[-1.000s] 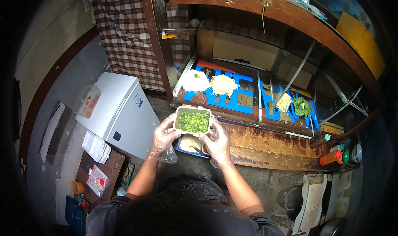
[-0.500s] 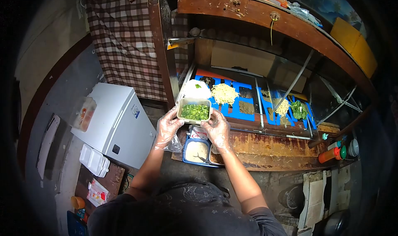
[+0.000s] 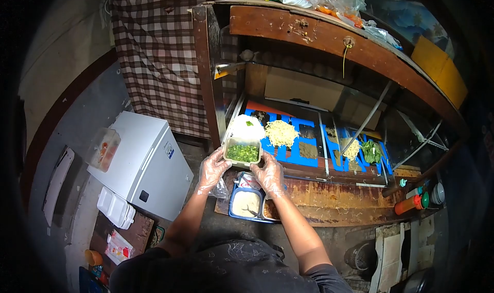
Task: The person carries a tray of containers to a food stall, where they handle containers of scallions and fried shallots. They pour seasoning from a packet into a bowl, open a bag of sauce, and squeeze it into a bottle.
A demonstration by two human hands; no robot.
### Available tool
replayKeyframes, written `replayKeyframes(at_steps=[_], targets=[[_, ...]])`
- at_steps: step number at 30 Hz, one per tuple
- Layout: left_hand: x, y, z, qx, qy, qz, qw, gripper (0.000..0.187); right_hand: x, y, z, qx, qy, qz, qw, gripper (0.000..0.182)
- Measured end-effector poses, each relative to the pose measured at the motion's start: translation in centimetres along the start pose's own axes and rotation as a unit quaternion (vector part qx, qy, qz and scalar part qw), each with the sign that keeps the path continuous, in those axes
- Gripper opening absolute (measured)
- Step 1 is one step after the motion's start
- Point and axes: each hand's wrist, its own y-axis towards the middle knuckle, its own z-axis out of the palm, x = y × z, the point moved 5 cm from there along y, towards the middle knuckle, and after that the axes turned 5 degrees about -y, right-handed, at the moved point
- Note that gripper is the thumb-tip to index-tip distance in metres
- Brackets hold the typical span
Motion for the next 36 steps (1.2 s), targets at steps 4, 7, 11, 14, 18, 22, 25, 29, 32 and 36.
replayKeyframes(at_steps=[4, 7, 11, 14, 18, 22, 25, 29, 32, 36], targets=[[0.4, 0.4, -0.3, -0.001, -0.003, -0.011, 1.000, 0.053, 1.3, 0.0, -0.7, 0.025, -0.055, 0.007, 0.998, 0.052], [0.4, 0.5, -0.4, 0.001, 0.003, -0.005, 1.000, 0.052, 1.9, 0.0, -0.8, 0.042, -0.085, 0.017, 0.995, 0.051], [0.2, 1.0, -0.3, 0.003, -0.006, -0.012, 1.000, 0.050, 2.4, 0.2, -1.0, 0.044, -0.137, 0.002, 0.990, 0.050], [0.5, 1.3, -0.6, -0.001, 0.031, 0.006, 0.999, 0.049, 2.3, 0.5, -0.7, 0.047, -0.158, -0.020, 0.986, 0.051], [1.5, 1.3, -1.3, -0.038, 0.032, 0.018, 0.999, 0.046, 2.0, 0.8, -0.4, 0.063, -0.165, -0.022, 0.984, 0.051], [1.0, 0.9, -1.8, -0.065, 0.065, 0.011, 0.996, 0.046, 2.8, 0.2, -1.8, 0.028, -0.164, -0.042, 0.985, 0.050], [1.3, 0.7, -3.2, -0.101, 0.128, -0.011, 0.986, 0.053, 1.4, 0.5, -1.9, 0.012, -0.137, -0.044, 0.989, 0.056], [0.9, 0.5, -2.4, -0.085, 0.128, 0.011, 0.988, 0.058, 0.8, 0.7, -1.3, 0.005, -0.054, -0.037, 0.998, 0.063], [0.1, 0.4, -1.5, -0.077, 0.114, 0.017, 0.990, 0.058, 0.7, 0.8, -0.6, 0.006, -0.054, -0.068, 0.996, 0.069], [0.6, 0.9, -1.4, -0.076, 0.098, 0.009, 0.992, 0.059, 1.0, 0.9, 0.5, 0.012, 0.046, -0.011, 0.999, 0.075]])
